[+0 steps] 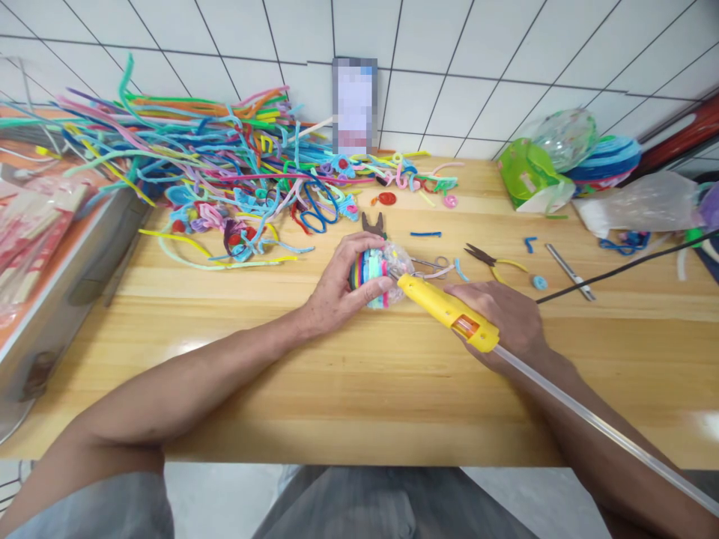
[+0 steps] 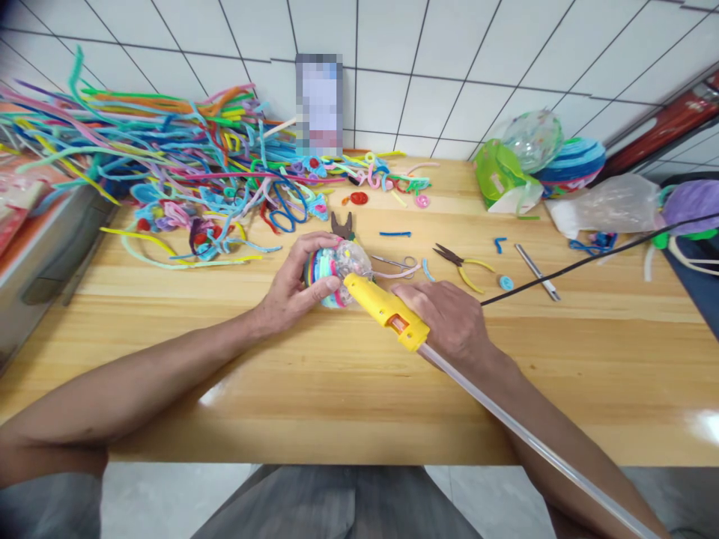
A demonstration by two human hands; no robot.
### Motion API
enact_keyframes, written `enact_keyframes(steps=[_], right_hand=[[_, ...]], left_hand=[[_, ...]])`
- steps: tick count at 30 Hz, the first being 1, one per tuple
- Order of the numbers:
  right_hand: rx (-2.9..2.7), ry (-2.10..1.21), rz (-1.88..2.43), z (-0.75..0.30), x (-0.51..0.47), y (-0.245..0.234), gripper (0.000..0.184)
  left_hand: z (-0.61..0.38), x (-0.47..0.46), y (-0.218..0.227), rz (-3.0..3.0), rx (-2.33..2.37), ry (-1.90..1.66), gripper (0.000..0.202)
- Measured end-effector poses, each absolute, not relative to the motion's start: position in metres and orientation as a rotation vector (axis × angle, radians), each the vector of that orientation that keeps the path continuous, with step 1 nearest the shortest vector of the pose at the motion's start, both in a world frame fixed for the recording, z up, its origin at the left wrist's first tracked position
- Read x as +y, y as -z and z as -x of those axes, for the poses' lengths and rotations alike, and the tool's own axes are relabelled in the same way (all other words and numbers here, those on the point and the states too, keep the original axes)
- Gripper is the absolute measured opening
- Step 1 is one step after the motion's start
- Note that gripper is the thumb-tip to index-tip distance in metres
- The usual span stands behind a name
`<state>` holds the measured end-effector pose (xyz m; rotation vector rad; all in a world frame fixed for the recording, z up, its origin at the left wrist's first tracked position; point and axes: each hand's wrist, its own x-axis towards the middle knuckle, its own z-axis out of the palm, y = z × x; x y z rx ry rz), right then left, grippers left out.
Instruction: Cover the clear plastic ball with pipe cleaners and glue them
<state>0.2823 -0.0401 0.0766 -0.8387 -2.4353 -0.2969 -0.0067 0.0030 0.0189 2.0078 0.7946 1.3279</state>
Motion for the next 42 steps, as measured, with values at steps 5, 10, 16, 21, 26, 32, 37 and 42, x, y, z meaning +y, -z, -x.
enact_keyframes(steps=[5,10,16,21,26,32,37,42], right_hand=[[-2.483,0.261,0.999,-0.283,-0.040,-0.074,0.025],[-2.511,0.163,1.183,-0.284,-0.042,-0.072,0.033],[-2.499,0.192,1.166,-0.284,-0.042,-0.071,0.033],[-2.510,0.139,1.211,-0.282,-0.041,-0.072,0.027],[-2.476,0.183,1.160,-0.284,-0.043,-0.068,0.029],[-2.484,0.291,1.028,-0.283,-0.043,-0.074,0.029],[-2.502,0.359,1.082,-0.278,-0.043,-0.080,0.032],[-2.512,0.210,1.122,-0.285,-0.044,-0.076,0.030]], left_hand=[[0.007,0.003,-0.019,-2.003,0.814,-1.317,0.048],[0.007,0.002,-0.021,-2.003,0.832,-1.293,0.048],[0.007,0.003,-0.020,-2.003,0.822,-1.304,0.048],[0.007,0.002,-0.020,-2.003,0.836,-1.291,0.049],[0.007,0.002,-0.019,-2.000,0.821,-1.307,0.048],[0.007,0.003,-0.019,-2.009,0.824,-1.308,0.049],[0.007,0.003,-0.018,-2.016,0.805,-1.322,0.048],[0.006,0.003,-0.017,-2.011,0.817,-1.328,0.047]])
